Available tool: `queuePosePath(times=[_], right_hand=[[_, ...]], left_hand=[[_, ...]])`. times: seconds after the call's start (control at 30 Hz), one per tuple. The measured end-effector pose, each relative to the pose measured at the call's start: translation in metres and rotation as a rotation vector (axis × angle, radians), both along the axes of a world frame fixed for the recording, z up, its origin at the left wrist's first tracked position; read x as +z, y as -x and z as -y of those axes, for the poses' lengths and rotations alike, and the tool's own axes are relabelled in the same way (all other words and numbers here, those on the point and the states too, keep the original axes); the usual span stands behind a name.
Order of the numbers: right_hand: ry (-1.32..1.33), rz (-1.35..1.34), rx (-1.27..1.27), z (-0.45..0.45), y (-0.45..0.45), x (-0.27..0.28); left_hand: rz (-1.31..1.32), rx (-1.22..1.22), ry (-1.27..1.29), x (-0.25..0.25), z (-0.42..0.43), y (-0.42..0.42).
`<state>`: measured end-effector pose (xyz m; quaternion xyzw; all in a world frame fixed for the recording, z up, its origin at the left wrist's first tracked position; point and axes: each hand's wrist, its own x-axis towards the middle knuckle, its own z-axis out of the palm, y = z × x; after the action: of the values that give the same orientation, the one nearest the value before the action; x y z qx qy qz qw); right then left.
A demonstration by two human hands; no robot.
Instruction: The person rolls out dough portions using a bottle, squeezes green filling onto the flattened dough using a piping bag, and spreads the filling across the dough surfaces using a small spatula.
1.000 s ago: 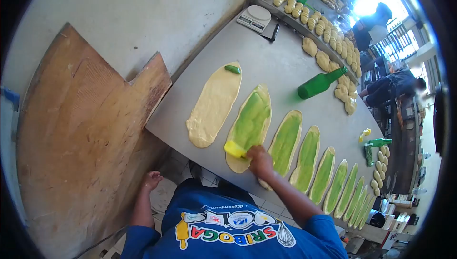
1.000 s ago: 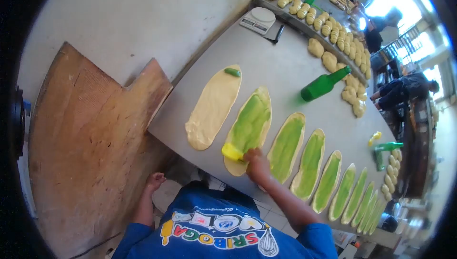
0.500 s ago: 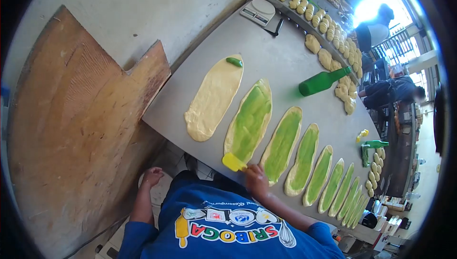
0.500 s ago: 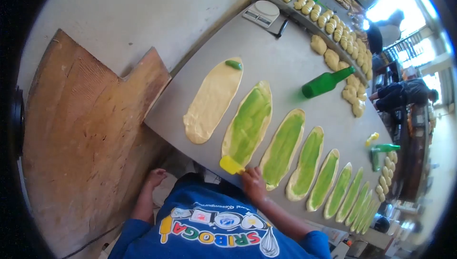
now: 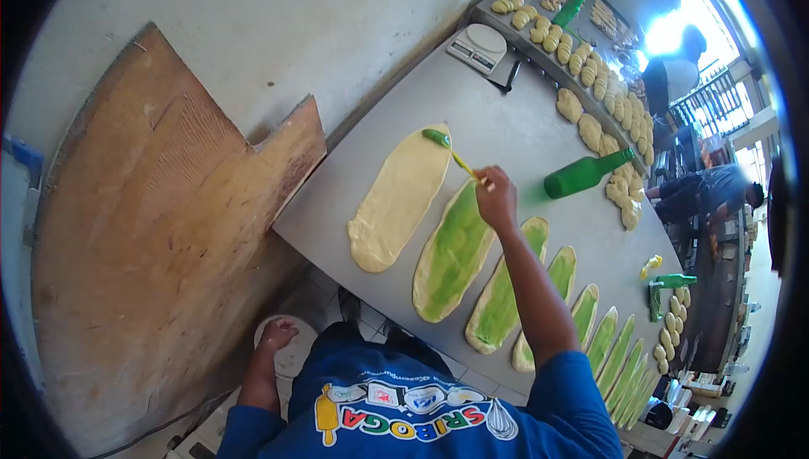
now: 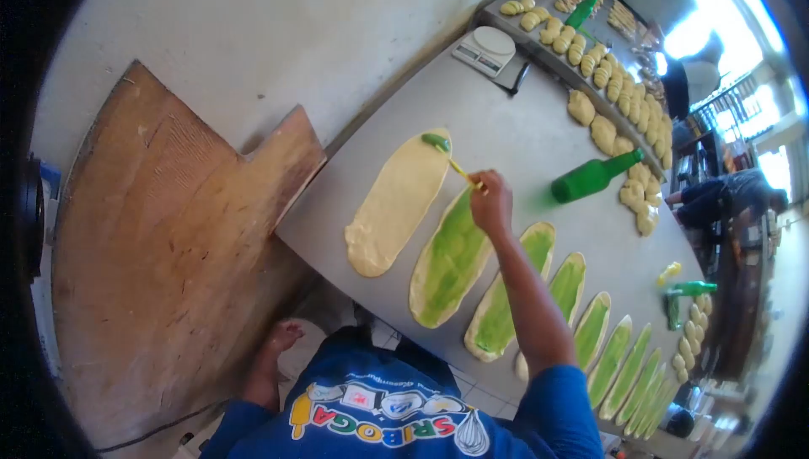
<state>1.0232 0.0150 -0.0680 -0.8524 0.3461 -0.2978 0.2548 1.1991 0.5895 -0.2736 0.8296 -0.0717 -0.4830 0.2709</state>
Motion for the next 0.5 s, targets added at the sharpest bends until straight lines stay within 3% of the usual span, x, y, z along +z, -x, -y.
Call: queuePosePath(times=[0.03,0.1,0.3,0.5], right_hand=[[0.042,-0.038,-0.013,0.023,-0.016,-0.011],[0.090,-0.093,-0.019,0.055,-0.047,-0.015],[0.157,-0.264,0.041,0.084,-0.088,-0.043],[0.115,-0.007,0.222,-0.035,-0.043,-0.073]], left_hand=[[-0.012,0.024,-0.029,0.020,0.005,0.002],[0.001,0.066,0.024,0.012,-0.007,0.002],[-0.008,0.158,0.123,-0.058,-0.103,0.017],[-0.090,0.163,-0.004,-0.061,-0.101,0.027]])
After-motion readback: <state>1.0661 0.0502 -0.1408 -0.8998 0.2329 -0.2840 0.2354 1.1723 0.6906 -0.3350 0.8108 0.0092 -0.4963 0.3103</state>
